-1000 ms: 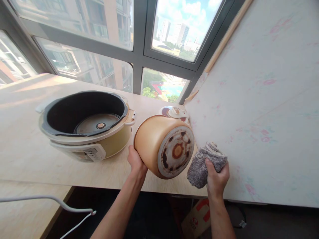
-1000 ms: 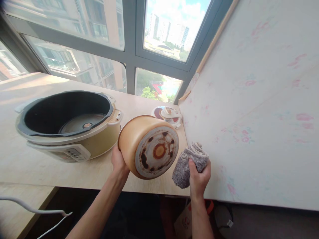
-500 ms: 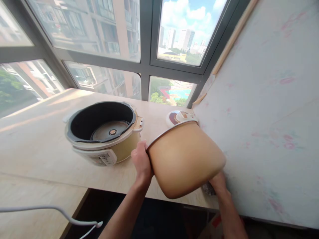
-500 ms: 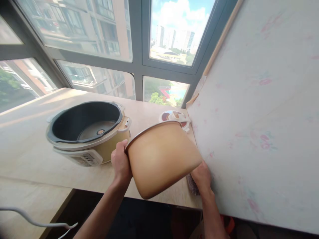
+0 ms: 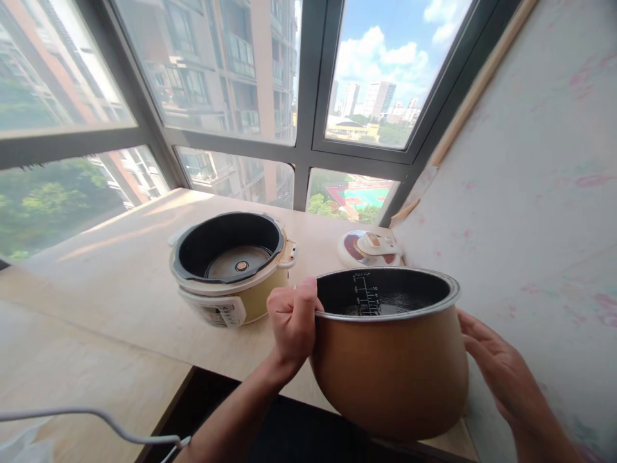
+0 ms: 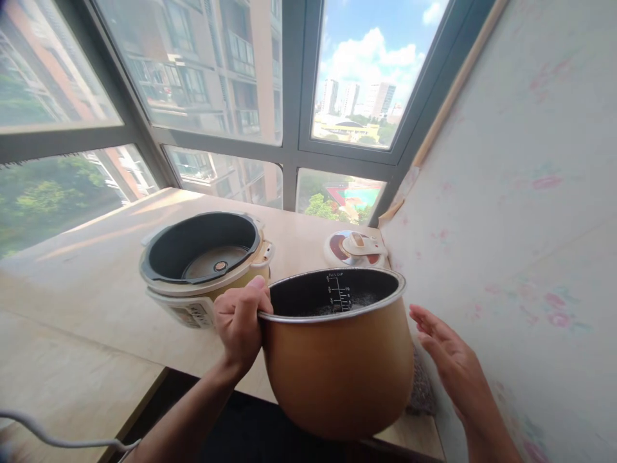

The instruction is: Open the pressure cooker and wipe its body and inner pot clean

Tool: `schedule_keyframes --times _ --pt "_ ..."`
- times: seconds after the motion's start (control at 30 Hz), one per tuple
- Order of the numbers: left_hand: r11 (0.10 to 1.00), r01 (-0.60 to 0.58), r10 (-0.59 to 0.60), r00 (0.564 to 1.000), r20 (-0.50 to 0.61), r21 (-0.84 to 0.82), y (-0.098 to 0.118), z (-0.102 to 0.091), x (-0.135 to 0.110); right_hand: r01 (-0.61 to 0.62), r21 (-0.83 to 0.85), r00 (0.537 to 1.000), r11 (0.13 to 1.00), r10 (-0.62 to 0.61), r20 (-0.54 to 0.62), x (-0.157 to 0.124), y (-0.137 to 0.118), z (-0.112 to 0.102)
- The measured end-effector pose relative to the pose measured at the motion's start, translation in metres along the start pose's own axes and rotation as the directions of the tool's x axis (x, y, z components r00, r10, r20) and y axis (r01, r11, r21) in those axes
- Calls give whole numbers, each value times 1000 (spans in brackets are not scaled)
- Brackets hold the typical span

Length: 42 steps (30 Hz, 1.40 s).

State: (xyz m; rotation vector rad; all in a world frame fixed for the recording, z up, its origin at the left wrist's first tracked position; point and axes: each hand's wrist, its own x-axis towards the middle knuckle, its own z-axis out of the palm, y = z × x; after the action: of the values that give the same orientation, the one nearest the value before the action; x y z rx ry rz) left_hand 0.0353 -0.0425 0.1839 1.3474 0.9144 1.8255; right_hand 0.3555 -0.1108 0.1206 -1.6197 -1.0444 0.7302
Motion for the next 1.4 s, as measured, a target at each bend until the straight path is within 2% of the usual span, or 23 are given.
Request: schedule_keyframes --times 0.07,0.1,0.17,0.23,0.3,0.4,0.57,0.63,0.67,0.73,0.8,0.87,0.93,1.0,1.07,1.13,1.3,1.4 --pt "979 -195 190 979 79 55 2 1 -3 -40 185 998 982 29 59 -7 -34 3" --pt "951 -301 290 948 135 71 3 1 -5 -68 251 991 966 36 131 -9 -50 6" --pt "868 -491 457 850 261 79 6 0 -8 -151 271 962 951 79 260 -10 -75 14" --pt "786 -614 556 751 357 67 10 -2 -10 -205 242 929 948 110 353 -8 -90 25" --pt "737 -673 599 692 403 62 12 -5 -13 -229 228 902 946 118 416 -5 -97 36" --pt "696 -716 634 649 422 55 13 -10 -17 -283 248 883 926 150 446 -2 -101 51" --pt "641 -767 686 596 418 42 10 -20 -23 -277 340 947 899 194 257 -9 -107 61" --pt "642 -764 681 607 410 63 9 -24 -24 -261 363 960 895 200 196 -16 -112 61" --pt "653 -752 670 629 394 92 9 -26 -25 -251 376 965 892 200 170 -20 -114 61" --pt "678 -716 641 686 344 165 7 -28 -27 -223 403 975 888 193 114 -27 -120 61" --pt "734 -638 579 767 276 233 6 -27 -30 -176 432 984 885 168 55 -33 -125 61" --pt "813 -518 472 853 222 264 4 -24 -32 -118 461 991 879 136 -7 -36 -128 62" --pt "904 -342 301 935 187 257 3 -21 -32 -60 482 991 874 110 -76 -38 -132 63" --pt "966 -151 115 978 176 211 5 -17 -28 -1 484 985 875 84 -150 -39 -136 64" --pt "988 13 -41 983 182 154 8 -15 -22 47 463 978 885 54 -203 -40 -142 66" --pt "990 84 -105 977 186 118 14 -15 -13 83 436 973 896 22 -231 -39 -148 68" --pt "994 62 -77 981 181 85 31 -17 14 149 420 971 895 -54 -231 -26 -167 76" --pt "996 26 -40 985 169 83 44 -22 34 233 425 967 875 -161 -198 -14 -181 87"
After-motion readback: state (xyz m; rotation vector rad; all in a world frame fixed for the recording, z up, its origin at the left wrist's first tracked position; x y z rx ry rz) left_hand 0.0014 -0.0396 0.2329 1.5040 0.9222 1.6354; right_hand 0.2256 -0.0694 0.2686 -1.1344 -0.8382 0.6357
